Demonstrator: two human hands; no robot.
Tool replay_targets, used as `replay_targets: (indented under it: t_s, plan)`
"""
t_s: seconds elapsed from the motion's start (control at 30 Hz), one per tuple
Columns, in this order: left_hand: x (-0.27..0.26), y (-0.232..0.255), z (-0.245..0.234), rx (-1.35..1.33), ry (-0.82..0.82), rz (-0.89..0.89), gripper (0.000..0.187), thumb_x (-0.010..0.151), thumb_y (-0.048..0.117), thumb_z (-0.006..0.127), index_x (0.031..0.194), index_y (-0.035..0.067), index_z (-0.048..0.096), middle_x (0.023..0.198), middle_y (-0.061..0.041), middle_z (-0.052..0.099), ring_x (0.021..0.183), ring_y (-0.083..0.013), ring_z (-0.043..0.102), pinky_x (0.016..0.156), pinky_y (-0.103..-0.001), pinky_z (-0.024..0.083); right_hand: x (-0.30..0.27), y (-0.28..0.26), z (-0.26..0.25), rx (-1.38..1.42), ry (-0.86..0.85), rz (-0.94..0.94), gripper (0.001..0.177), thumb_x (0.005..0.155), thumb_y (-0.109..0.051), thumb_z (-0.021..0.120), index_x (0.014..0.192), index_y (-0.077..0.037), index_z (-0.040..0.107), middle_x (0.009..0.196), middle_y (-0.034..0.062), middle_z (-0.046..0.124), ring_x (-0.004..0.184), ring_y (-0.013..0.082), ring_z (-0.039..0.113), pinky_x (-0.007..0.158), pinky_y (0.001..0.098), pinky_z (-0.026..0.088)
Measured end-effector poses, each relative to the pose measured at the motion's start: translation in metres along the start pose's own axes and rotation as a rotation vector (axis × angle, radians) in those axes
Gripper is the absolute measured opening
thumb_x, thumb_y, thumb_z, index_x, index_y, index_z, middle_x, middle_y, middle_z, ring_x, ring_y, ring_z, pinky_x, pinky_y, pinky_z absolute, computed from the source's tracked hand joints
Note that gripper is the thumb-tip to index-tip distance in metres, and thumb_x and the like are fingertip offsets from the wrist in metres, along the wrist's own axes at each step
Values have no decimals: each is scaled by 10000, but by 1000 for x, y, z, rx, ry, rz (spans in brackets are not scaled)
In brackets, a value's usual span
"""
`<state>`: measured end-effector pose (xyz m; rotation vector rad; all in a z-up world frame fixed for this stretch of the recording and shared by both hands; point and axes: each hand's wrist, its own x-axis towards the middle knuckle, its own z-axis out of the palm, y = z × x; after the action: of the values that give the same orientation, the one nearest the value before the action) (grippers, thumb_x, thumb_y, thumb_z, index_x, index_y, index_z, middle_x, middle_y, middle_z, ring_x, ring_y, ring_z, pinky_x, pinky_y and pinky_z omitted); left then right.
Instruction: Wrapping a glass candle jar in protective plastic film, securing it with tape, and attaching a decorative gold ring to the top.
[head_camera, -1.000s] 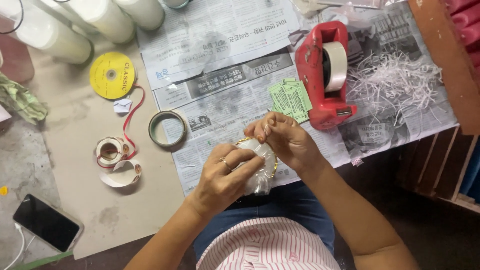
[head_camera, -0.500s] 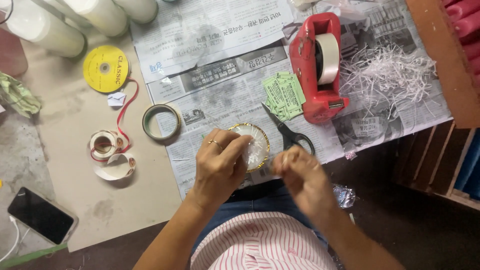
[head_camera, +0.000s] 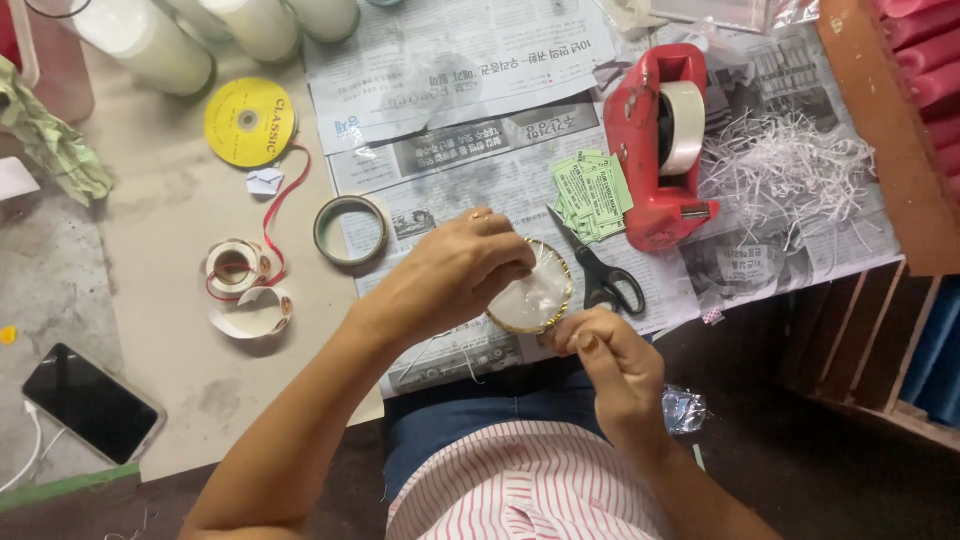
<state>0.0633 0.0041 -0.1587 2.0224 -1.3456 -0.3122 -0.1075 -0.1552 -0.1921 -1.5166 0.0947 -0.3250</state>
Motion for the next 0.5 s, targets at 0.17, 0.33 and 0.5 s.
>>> replay_targets:
  t_s: [0.17, 0.33, 0.5]
  plan:
    - [11, -9, 20, 51, 3, -36, 161, 980, 168, 689, 878, 67, 615, 840, -70, 613, 783, -276, 562, 608, -418, 464, 1, -19, 13, -312, -144, -308, 132, 1000, -17, 487, 885, -13, 551, 889, 160, 657, 845, 279, 682, 745, 322, 574]
    - [16, -11, 43, 492, 166, 137, 250, 1036, 97, 570, 790, 79, 527, 709, -69, 511, 629, -231, 424, 710, -383, 414, 2, -22, 22, -396, -227, -459, 154, 990, 23, 468, 855, 32, 541, 851, 183, 606, 760, 274, 602, 695, 329, 529]
    - [16, -11, 44, 504, 190, 93, 268, 985, 196, 719, 802, 82, 560, 703, -42, 521, 648, -200, 442, 652, -373, 437, 9, -25, 31, -568, -323, -591, 139, 985, 42, 490, 854, 44, 536, 841, 179, 559, 731, 302, 537, 672, 385, 491]
